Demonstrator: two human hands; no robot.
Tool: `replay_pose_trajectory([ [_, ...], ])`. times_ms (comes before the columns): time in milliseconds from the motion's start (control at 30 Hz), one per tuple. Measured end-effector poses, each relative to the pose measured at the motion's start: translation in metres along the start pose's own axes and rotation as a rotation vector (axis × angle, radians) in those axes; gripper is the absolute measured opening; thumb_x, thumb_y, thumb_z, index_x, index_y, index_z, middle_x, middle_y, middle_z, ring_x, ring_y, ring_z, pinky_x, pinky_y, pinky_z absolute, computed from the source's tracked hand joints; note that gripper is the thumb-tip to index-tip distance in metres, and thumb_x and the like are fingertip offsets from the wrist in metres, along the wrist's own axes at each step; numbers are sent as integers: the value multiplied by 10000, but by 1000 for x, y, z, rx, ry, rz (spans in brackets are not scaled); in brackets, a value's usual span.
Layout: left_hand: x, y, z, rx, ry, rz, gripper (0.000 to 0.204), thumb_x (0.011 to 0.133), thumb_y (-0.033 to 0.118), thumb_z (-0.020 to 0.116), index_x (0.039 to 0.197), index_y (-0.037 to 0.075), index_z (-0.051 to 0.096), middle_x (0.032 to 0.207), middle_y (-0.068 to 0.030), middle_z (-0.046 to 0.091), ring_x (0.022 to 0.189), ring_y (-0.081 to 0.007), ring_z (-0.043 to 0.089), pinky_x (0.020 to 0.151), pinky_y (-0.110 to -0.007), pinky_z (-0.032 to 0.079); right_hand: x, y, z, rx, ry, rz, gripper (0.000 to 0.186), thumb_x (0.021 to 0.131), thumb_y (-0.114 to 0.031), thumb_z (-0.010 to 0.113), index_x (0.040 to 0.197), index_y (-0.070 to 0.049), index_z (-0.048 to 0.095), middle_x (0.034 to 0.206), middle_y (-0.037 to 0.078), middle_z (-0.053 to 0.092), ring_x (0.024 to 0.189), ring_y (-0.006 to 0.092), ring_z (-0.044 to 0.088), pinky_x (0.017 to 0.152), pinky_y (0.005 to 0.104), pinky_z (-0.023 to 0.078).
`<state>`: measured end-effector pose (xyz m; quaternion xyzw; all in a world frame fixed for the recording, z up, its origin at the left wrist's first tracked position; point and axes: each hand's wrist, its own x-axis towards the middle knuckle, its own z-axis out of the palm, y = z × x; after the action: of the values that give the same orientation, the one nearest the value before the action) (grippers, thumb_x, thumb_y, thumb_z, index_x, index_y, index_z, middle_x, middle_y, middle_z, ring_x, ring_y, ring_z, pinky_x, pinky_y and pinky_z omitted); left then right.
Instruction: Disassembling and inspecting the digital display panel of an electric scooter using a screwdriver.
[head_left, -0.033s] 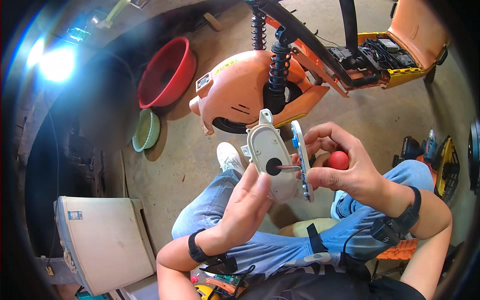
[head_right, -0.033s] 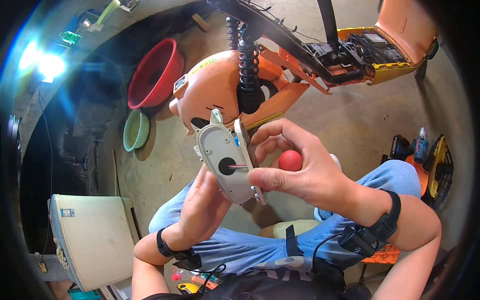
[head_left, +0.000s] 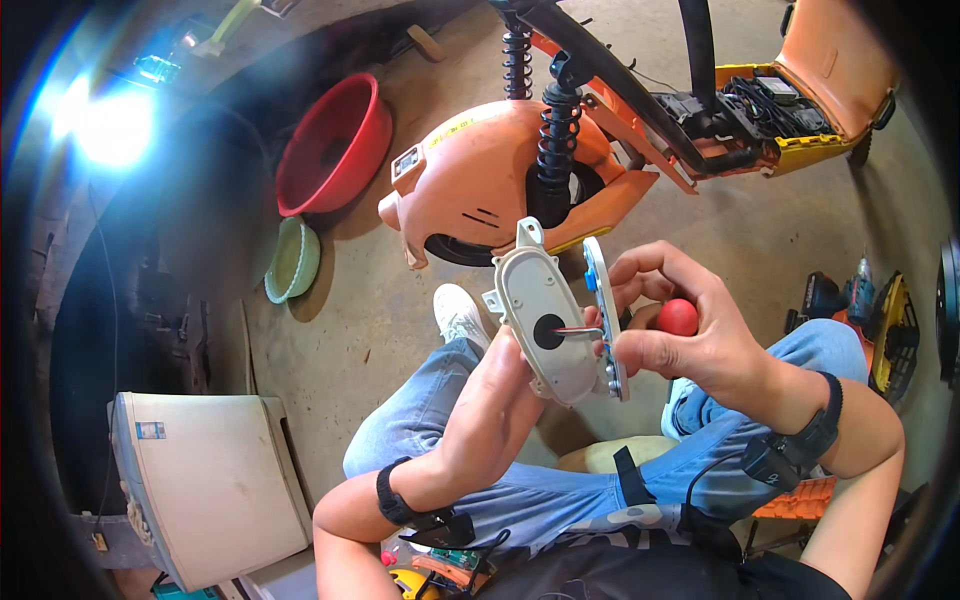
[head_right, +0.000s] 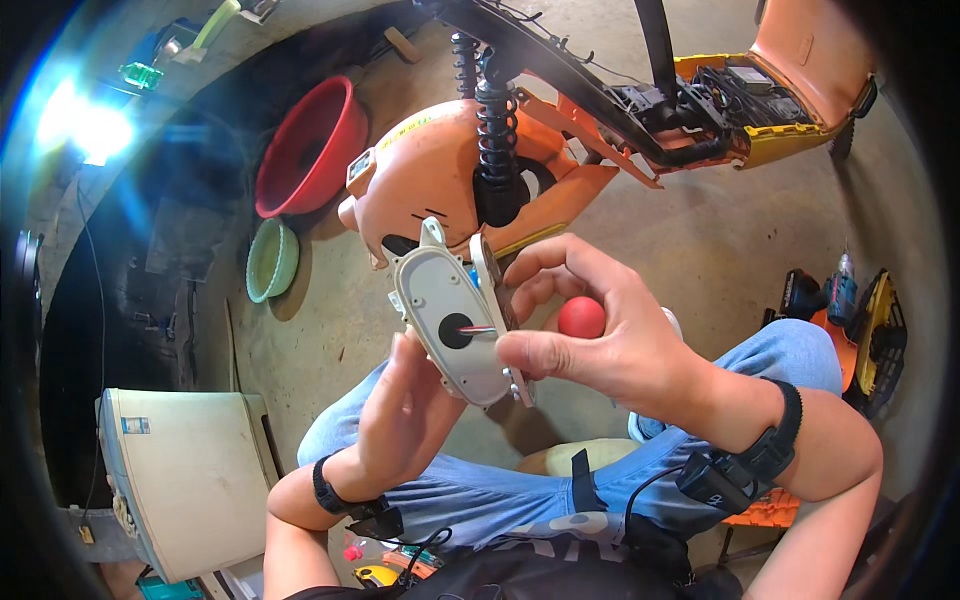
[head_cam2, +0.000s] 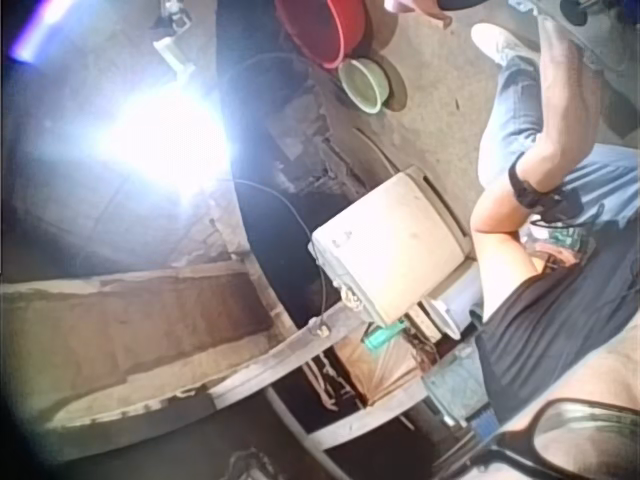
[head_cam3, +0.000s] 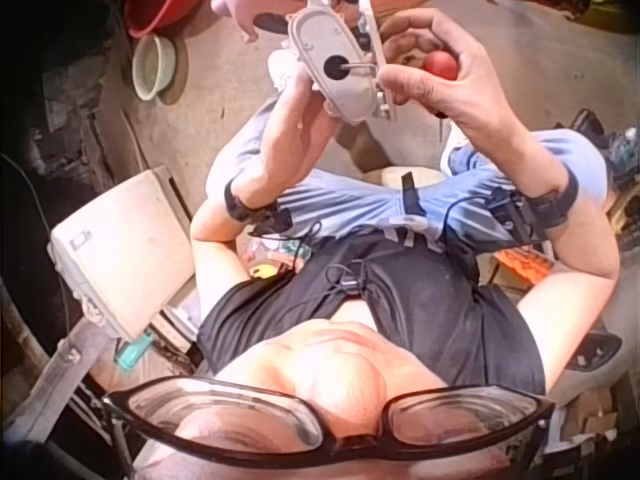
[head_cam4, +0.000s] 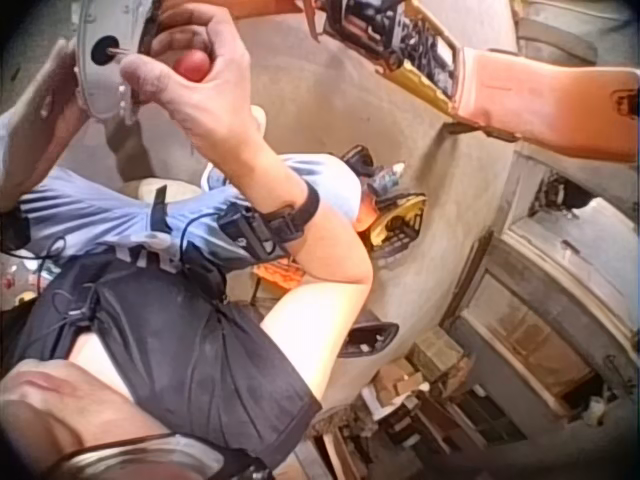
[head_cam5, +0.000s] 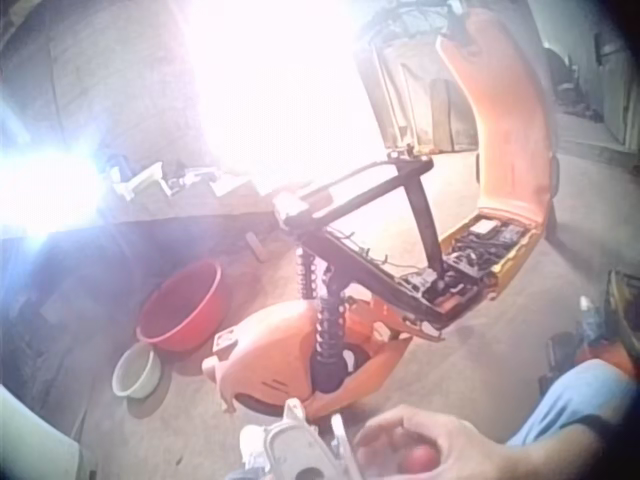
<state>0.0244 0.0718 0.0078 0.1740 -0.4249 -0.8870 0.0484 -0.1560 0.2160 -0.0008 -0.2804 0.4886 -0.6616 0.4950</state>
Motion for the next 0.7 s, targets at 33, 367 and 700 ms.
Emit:
replay_pose_trajectory([
  [33, 0, 1, -1, 0, 1, 0, 548, 1099, 375, 355, 1531, 46, 285, 1551, -155, 405, 1400, -269, 443, 1185, -450, 322, 0, -3, 1, 45, 11, 44, 547, 861, -200, 820, 1262, 7, 511, 1044, 89, 623, 879, 131, 662, 763, 276, 577],
  [367, 3, 2, 4, -33, 17, 11, 598, 1076, 319, 447, 1561, 71, 199, 1572, -187, 359, 1440, -292, 387, 1194, -481, 289, 1, -5, 0, 92, 30, 53, 556, 881, -213, 803, 1284, 12, 495, 1033, 103, 624, 866, 140, 663, 731, 279, 574],
  [700, -2, 0, 4, 1, -8, 42, 590, 1079, 237, 444, 1587, 111, 171, 1580, -195, 343, 1448, -304, 377, 1188, -478, 299, 0, -7, -1, 84, 18, 60, 550, 870, -210, 813, 1285, -12, 511, 1045, 93, 636, 889, 126, 653, 753, 265, 565],
])
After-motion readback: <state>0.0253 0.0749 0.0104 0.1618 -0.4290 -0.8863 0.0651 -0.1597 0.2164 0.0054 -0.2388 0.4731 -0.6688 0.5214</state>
